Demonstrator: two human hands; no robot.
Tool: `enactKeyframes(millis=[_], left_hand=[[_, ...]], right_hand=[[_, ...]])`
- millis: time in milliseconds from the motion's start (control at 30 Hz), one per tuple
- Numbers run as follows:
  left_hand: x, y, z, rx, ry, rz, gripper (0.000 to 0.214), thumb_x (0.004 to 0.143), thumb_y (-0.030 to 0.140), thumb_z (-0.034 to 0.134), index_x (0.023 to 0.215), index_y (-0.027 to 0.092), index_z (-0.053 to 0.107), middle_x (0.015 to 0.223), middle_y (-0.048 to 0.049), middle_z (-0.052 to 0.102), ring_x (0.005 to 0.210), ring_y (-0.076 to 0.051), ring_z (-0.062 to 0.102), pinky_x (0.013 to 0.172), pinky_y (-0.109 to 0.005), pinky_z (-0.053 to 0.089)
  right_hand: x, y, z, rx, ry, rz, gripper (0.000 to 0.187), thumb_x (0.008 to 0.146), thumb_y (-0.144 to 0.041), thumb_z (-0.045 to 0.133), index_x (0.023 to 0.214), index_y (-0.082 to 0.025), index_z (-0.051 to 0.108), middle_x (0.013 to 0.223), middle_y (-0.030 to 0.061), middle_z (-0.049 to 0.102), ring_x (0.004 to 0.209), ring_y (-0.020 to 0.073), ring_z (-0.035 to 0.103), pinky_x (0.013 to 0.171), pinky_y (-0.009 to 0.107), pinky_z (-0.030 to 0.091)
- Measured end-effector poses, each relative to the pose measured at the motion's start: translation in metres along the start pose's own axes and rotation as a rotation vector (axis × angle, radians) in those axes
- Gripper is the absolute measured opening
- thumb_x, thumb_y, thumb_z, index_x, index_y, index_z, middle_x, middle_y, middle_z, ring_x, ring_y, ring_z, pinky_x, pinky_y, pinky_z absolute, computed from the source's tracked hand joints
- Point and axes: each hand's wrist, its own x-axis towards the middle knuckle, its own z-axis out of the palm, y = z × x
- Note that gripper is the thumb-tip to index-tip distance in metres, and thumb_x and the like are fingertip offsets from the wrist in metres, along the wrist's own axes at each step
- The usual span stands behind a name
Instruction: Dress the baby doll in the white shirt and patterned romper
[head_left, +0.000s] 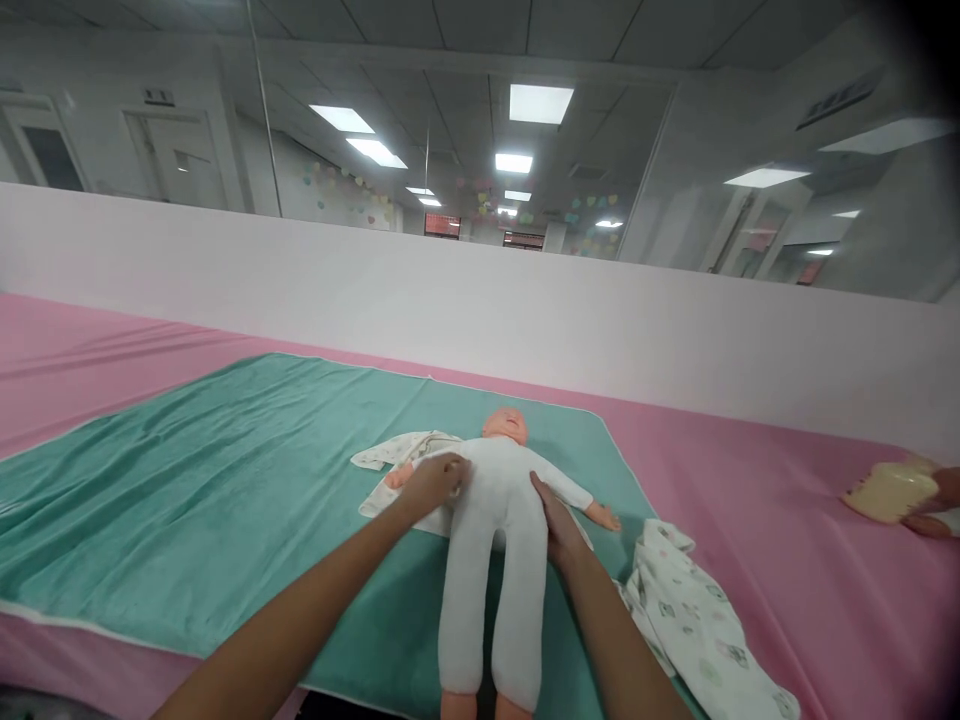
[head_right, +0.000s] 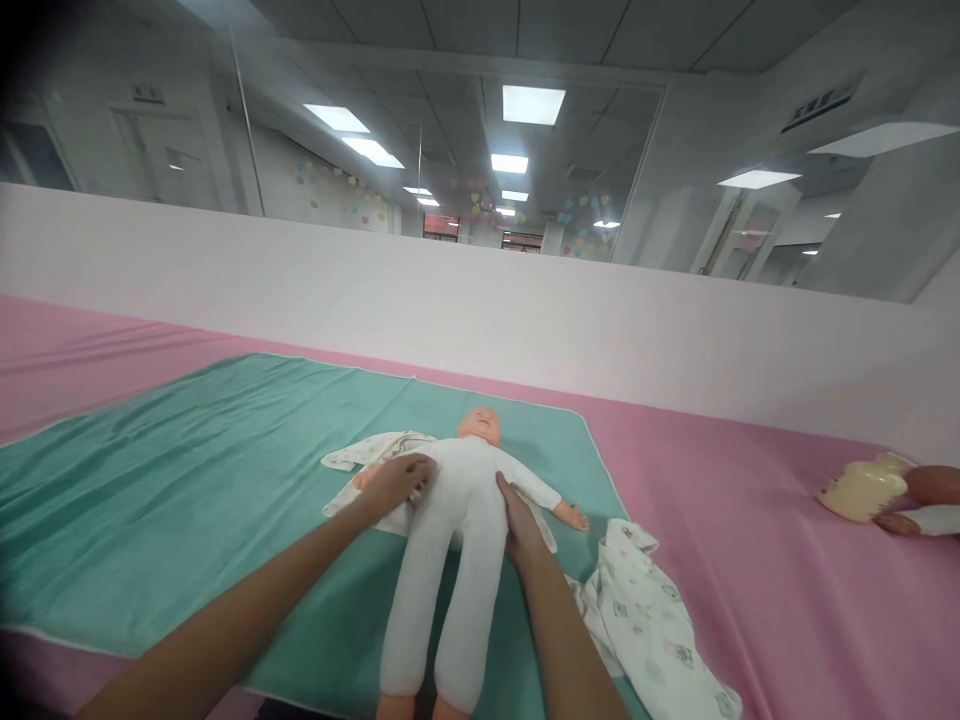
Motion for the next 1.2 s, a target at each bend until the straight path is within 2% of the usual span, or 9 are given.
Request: enactKeyframes(millis=[100,200,367,467,533,667,833,933,1200], left_hand=[[0.03,-0.034,-0.028,0.129,0.187,-0.053,0.036,0.085,0.035,0.035,0.109,0.02,0.057,0.099,-0.0058,0.063,0.091,-0.019,0.056,0.075,-0.028,0.042],[0.047,-0.074,-0.037,0.174,0.193,-0.135,0.032,0.081,0.029,0.042,0.106,0.017,0.058,0.104,-0.0078,0.061,0.093,-0.019,0.055,0.074,-0.025,0.039],[0.053,-0.103,-0.034,0.145,0.095,-0.128,0.042,0.074,0.045,0.053,0.107,0.018,0.058,0.106,-0.0082,0.06,0.089,-0.02,0.056,0.071,-0.025,0.039],[0.058,-0.106,-0.034,0.138,0.018,-0.141,0.048,0.069,0.052,0.055,0.104,0.02,0.059,0.099,-0.0081,0.062,0.086,-0.024,0.056,0.065,-0.027,0.037],[0.063,-0.109,-0.032,0.128,0.026,-0.156,0.044,0.066,0.048,0.059,0.099,0.02,0.06,0.093,-0.0083,0.064,0.083,-0.026,0.057,0.066,-0.029,0.037],[0.066,-0.116,-0.029,0.058,0.099,-0.166,0.029,0.069,0.036,0.056,0.09,0.017,0.062,0.093,-0.0103,0.063,0.086,-0.026,0.055,0.07,-0.031,0.036],[0.058,-0.112,-0.035,-0.141,0.14,-0.09,0.029,0.078,0.037,0.045,0.088,0.014,0.061,0.089,-0.007,0.063,0.08,-0.017,0.055,0.069,-0.024,0.038],[0.055,-0.109,-0.041,-0.251,0.159,-0.068,0.031,0.079,0.039,0.044,0.082,0.013,0.06,0.08,-0.0046,0.063,0.072,-0.015,0.054,0.063,-0.023,0.039],[0.049,-0.107,-0.055,-0.439,0.238,-0.119,0.042,0.078,0.05,0.041,0.075,0.012,0.059,0.065,-0.002,0.058,0.06,-0.014,0.051,0.054,-0.022,0.036]], right_hand=[[0.005,-0.001,0.001,0.303,-0.006,0.136,0.068,0.077,-0.063,0.042,0.125,-0.014,0.047,0.102,0.014,0.062,0.087,0.024,0.061,0.072,0.033,0.048],[0.004,-0.003,0.0,0.282,0.066,0.166,0.062,0.076,-0.061,0.048,0.119,-0.016,0.052,0.097,0.0103,0.063,0.085,0.0222,0.06,0.075,0.033,0.046],[-0.011,-0.01,-0.005,-0.469,0.452,-0.061,0.045,0.077,-0.057,0.045,0.082,-0.015,0.063,0.082,0.0071,0.063,0.079,0.0214,0.054,0.077,0.033,0.04],[-0.011,-0.028,0.009,-0.759,0.592,-0.253,0.037,0.083,-0.05,0.04,0.086,-0.017,0.058,0.089,0.0064,0.06,0.083,0.0195,0.052,0.076,0.031,0.038],[0.0,-0.044,0.03,-0.912,0.457,-0.392,0.032,0.084,-0.045,0.041,0.094,-0.019,0.057,0.098,0.0066,0.058,0.093,0.0199,0.05,0.08,0.031,0.037],[0.047,-0.069,0.081,-1.22,-0.064,-0.574,0.037,0.082,-0.041,0.049,0.114,-0.022,0.052,0.113,0.0065,0.055,0.106,0.0209,0.046,0.09,0.034,0.031],[0.101,-0.067,0.12,-1.496,-0.44,-0.457,0.037,0.08,-0.05,0.049,0.102,-0.022,0.058,0.103,0.0072,0.059,0.094,0.0224,0.052,0.075,0.031,0.036],[0.107,-0.065,0.121,-1.523,-0.44,-0.464,0.036,0.082,-0.051,0.046,0.1,-0.022,0.057,0.1,0.0066,0.059,0.093,0.0214,0.052,0.069,0.028,0.034],[0.102,-0.071,0.101,-1.556,-0.068,-0.295,0.039,0.084,-0.053,0.04,0.098,-0.021,0.056,0.095,0.008,0.058,0.087,0.0209,0.051,0.069,0.029,0.033]])
